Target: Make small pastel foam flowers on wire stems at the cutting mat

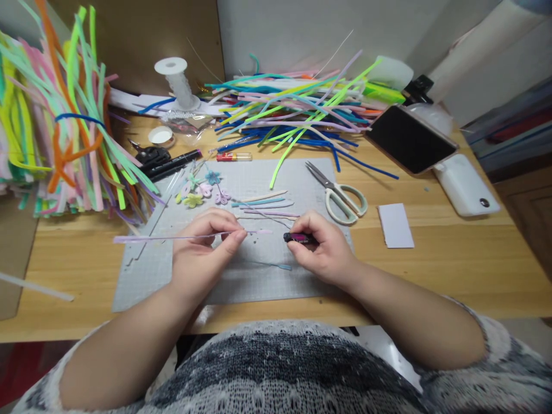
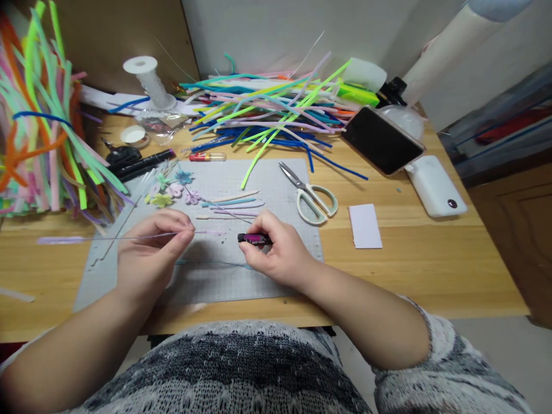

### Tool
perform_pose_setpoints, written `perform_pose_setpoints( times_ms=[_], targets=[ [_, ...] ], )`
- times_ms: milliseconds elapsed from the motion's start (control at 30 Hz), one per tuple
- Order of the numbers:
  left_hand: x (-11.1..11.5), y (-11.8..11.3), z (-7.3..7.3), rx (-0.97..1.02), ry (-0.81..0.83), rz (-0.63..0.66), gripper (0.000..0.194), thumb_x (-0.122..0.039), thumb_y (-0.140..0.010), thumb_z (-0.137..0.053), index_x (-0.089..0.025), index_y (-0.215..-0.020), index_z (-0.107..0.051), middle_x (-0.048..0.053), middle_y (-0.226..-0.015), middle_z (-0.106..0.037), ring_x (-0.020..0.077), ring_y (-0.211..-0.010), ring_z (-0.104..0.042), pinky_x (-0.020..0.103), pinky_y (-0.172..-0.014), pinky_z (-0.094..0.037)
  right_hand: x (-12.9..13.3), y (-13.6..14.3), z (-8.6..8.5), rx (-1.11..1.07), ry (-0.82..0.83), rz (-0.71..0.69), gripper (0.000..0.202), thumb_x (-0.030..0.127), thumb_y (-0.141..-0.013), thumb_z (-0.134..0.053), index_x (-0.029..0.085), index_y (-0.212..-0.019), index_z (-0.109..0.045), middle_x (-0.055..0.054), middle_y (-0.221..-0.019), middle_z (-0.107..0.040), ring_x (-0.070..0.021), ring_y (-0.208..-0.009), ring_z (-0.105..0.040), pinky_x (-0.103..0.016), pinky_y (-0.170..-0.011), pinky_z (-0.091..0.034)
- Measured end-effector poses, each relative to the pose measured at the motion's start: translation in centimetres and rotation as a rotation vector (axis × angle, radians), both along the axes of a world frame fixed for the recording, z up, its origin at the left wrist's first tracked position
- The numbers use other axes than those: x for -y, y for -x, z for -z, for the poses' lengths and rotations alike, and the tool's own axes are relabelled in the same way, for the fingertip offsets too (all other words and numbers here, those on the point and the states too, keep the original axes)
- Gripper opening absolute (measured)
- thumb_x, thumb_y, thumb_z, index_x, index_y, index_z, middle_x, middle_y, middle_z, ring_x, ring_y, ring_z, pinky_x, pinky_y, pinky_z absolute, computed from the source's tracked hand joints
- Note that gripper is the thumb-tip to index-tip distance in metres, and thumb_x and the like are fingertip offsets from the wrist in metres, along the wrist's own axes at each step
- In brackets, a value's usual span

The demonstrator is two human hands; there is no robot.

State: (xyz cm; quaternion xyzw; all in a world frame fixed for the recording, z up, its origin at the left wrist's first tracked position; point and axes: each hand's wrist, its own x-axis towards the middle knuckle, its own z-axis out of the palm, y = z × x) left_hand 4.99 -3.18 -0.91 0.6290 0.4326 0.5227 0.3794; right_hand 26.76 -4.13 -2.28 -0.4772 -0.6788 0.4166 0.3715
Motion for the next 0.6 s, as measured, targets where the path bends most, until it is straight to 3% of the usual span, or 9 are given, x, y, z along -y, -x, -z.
perform_pose_setpoints(
  times_ms=[267,600],
  targets=[
    [0.07,0.04,-0.06,-0.031,0.017,-0.011,0.009,-0.022,-0.078,-0.071,-0.022,-0.072,-0.064,0.001,-0.075,-0.064,0.015,-0.075,-0.059,0.031,-0.071,-0.048,0.11,-0.06,-0.03,0.039,0.02,-0.007,0.021,0.034,-0.077,-0.066,0.022,-0.08,-0.048,0.003,-0.07,-0.054,-0.0106,-0.062,-0.046,-0.027,-0.058,-0.038],
    [0.11,-0.12,-0.15,-0.008,0.02,0.009,0.008,-0.019,-0.078,-0.07,-0.022,-0.072,-0.065,0.001,-0.076,-0.063,0.0142,-0.074,-0.059,0.03,-0.07,-0.048,0.22,0.03,-0.26,0.039,0.016,-0.019,0.021,0.035,-0.078,-0.065,0.021,-0.082,-0.049,0.003,-0.071,-0.055,-0.0106,-0.063,-0.047,-0.027,-0.058,-0.038]
  ],
)
